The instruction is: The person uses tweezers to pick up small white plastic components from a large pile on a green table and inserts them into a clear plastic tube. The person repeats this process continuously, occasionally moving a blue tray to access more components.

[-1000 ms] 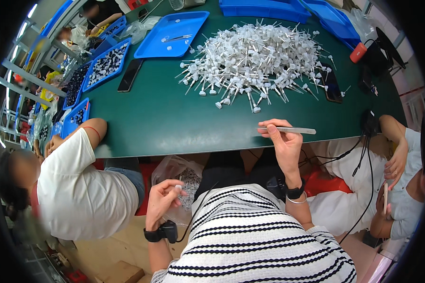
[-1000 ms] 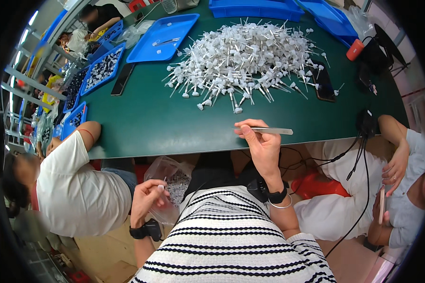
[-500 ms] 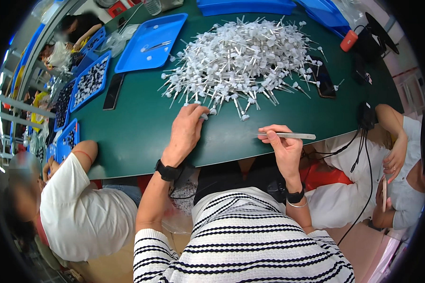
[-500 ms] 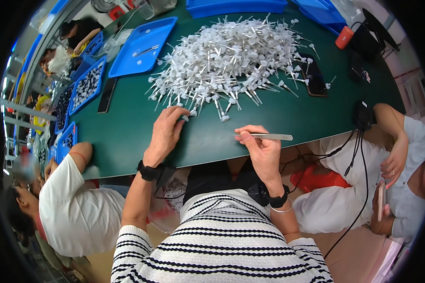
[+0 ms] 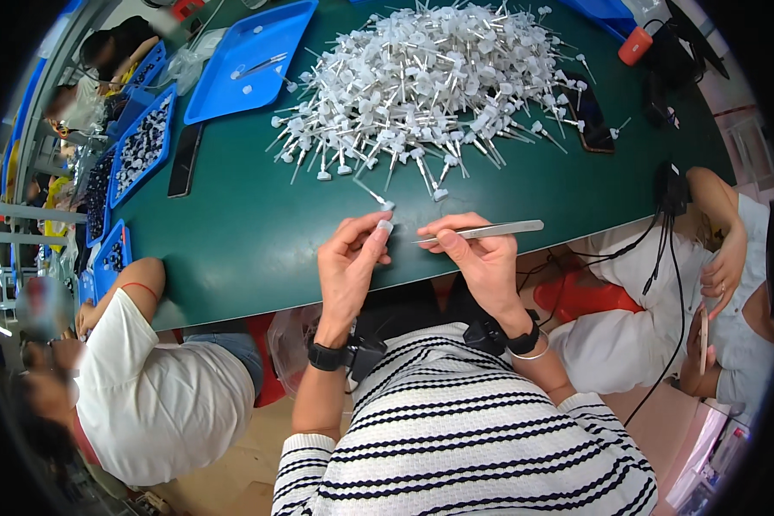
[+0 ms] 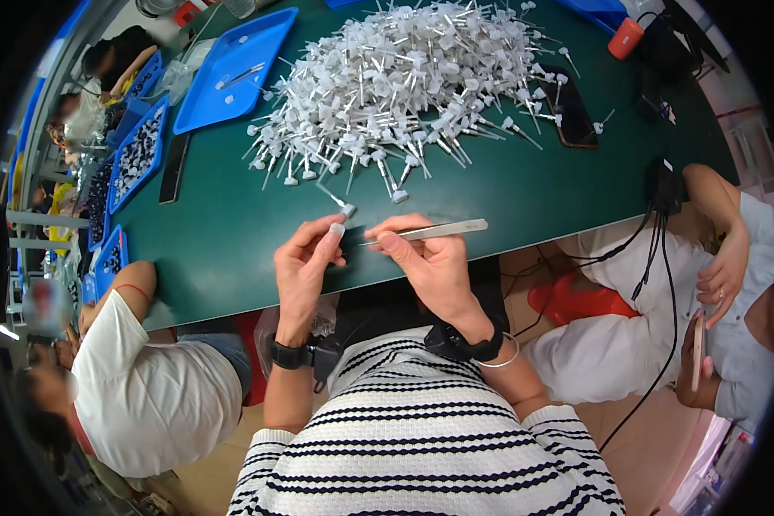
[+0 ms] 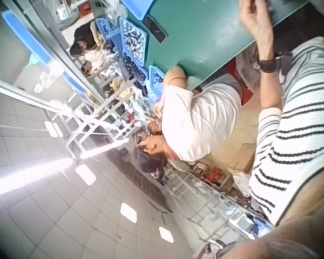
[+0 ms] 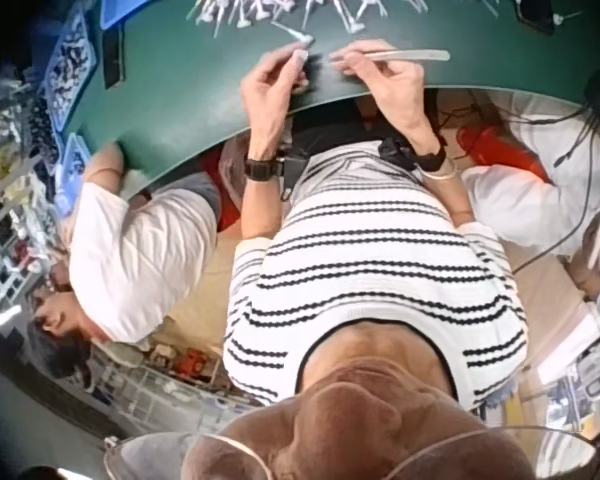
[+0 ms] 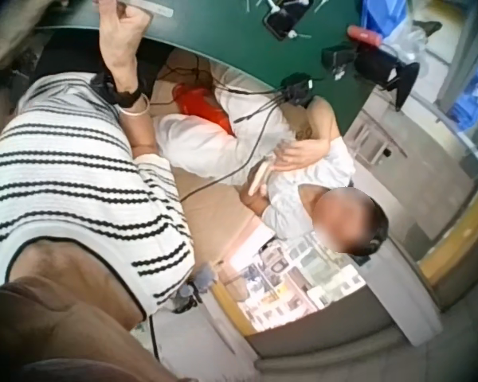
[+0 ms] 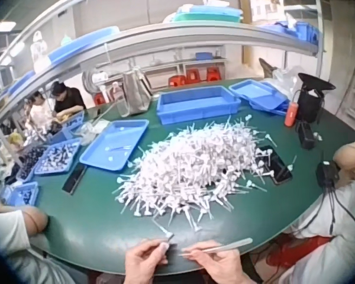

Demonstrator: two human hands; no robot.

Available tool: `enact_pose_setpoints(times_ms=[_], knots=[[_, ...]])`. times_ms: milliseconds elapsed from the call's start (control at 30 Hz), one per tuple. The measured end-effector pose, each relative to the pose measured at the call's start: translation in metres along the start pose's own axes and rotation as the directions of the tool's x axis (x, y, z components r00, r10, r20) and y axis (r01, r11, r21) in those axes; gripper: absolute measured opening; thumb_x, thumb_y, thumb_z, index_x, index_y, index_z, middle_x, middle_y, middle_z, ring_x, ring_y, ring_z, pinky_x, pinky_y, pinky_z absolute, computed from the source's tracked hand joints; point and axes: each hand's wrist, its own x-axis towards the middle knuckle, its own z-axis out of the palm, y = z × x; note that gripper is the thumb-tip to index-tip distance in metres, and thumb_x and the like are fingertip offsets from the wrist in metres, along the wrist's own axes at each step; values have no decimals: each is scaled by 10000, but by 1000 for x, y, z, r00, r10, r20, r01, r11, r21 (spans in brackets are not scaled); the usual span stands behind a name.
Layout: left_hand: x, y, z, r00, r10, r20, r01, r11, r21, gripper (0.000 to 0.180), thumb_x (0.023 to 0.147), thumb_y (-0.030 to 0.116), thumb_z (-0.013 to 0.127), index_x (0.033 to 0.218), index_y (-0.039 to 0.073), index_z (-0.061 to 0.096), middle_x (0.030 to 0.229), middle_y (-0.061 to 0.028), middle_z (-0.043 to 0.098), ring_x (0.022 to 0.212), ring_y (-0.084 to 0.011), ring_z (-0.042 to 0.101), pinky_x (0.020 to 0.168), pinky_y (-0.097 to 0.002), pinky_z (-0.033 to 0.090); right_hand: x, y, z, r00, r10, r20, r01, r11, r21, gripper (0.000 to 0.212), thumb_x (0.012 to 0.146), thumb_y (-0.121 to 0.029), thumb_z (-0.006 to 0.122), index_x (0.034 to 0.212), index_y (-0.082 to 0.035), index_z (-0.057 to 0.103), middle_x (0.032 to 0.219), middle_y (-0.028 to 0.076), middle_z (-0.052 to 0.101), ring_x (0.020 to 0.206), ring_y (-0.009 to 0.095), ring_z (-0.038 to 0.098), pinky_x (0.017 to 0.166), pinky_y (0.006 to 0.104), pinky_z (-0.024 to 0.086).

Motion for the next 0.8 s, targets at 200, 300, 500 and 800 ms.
enact_pose_setpoints(times_ms=[200,300,500,800], knots=[[-15,-6,18,981,-188,42,190,906,-378,284,914,75,614,1171,-46,600,882,-76,648,690,-108,602,655,-224,518,-4,6,9,992,-122,-25,121,991,-49,175,938,-100,588,1039,37,629,986,93,676,885,130,638,794,243,515],[-18,-10,17,985,-159,67,172,918,-357,273,908,68,620,1161,-34,613,919,-82,667,731,-104,613,657,-220,514,-3,9,11,992,-114,-49,112,993,-45,168,936,-91,589,1039,34,632,990,85,675,908,116,624,811,237,503],[-16,-21,14,991,135,11,-134,990,-48,260,878,26,645,1132,-27,634,1110,-102,619,863,-123,632,677,-210,510,-1,6,14,983,-174,-65,167,981,-102,207,943,-125,578,1018,63,623,999,151,667,925,203,655,836,311,550],[-8,-28,24,989,141,46,-129,973,-189,255,875,-12,632,1129,-38,629,1156,-101,586,961,-145,619,814,-239,520,2,6,13,979,-173,-109,163,982,-90,188,946,-102,570,1020,66,611,997,157,666,931,203,651,850,318,543]])
